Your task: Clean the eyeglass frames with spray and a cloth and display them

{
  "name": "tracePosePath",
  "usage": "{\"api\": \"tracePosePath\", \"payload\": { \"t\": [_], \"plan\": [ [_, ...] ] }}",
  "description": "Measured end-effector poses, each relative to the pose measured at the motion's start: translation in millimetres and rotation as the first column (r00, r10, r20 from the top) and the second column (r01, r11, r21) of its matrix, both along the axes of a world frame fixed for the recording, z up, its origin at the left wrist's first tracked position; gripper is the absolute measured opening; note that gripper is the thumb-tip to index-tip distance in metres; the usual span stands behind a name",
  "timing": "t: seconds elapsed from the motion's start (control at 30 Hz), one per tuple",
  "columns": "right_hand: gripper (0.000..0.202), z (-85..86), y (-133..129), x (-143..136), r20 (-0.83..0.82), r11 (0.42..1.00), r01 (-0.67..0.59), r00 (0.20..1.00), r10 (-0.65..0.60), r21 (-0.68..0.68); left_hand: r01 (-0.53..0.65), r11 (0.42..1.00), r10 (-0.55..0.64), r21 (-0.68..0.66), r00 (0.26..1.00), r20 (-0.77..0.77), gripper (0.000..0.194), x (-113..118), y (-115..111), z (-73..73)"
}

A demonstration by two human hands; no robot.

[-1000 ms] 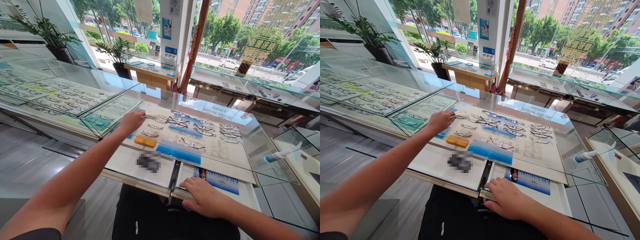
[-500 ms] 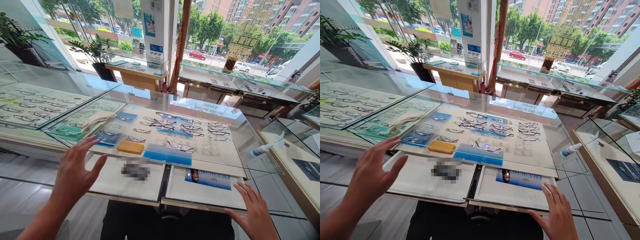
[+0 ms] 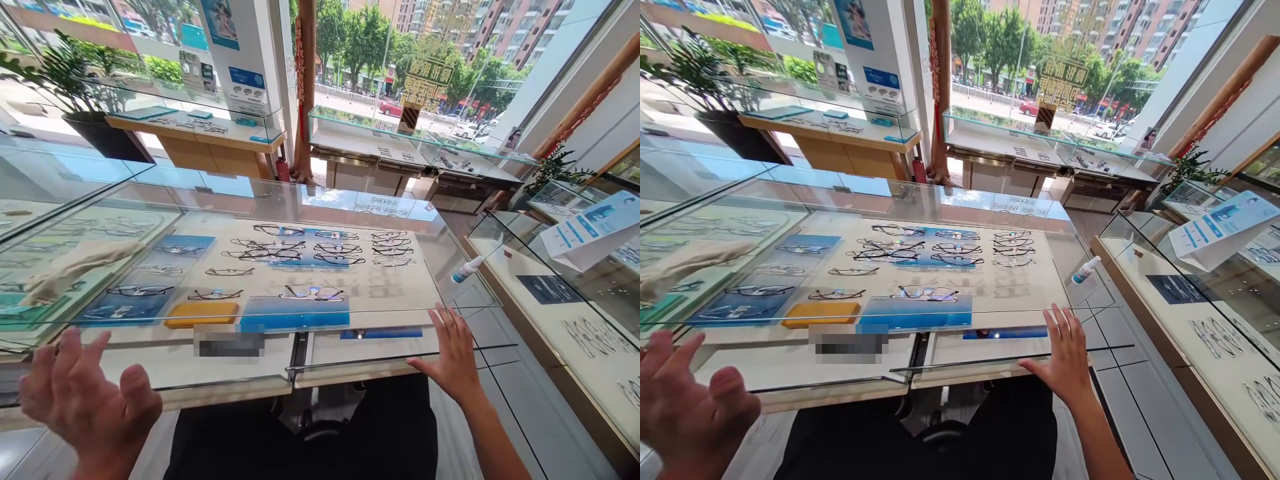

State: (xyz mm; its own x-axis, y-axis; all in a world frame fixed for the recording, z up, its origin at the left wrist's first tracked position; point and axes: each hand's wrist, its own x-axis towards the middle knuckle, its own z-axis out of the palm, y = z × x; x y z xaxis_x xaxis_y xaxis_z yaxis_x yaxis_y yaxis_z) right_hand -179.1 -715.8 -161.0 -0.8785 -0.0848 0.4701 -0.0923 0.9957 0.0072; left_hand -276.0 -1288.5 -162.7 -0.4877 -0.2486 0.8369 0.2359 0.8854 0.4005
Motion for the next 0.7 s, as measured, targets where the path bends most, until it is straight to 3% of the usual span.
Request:
{"api": "tracePosePath", "payload": {
  "t": [0.17, 0.33, 0.57, 0.7],
  "plan": [
    [0.104, -2.4, 0.2, -25.9, -0.030, 1.000, 0.003, 1.000, -0.003, -0.026, 0.001, 0.999, 0.001, -0.055, 0.999, 0.044, 0.077, -39.3, 7.0, -4.4],
    [0.102, -6.5, 2.4, -50.8, -0.047, 0.999, 0.002, 0.999, -0.004, -0.047, -0.024, 0.999, 0.028, -0.029, 0.986, 0.162, 0.093, -66.0, 13.4, -8.7],
    [0.089, -11.5, 5.5, -72.8, -0.085, 0.994, -0.035, 0.996, 0.026, -0.102, 0.081, 0.993, -0.050, -0.080, 0.944, 0.327, 0.117, -70.3, 16.1, -17.4],
    [0.083, -17.0, 3.3, -79.4, -0.136, 0.988, -0.034, 0.991, 0.014, -0.151, 0.084, 0.991, -0.050, -0.106, 0.956, 0.290, 0.110, -69.9, 12.8, -21.1]
  ]
}}
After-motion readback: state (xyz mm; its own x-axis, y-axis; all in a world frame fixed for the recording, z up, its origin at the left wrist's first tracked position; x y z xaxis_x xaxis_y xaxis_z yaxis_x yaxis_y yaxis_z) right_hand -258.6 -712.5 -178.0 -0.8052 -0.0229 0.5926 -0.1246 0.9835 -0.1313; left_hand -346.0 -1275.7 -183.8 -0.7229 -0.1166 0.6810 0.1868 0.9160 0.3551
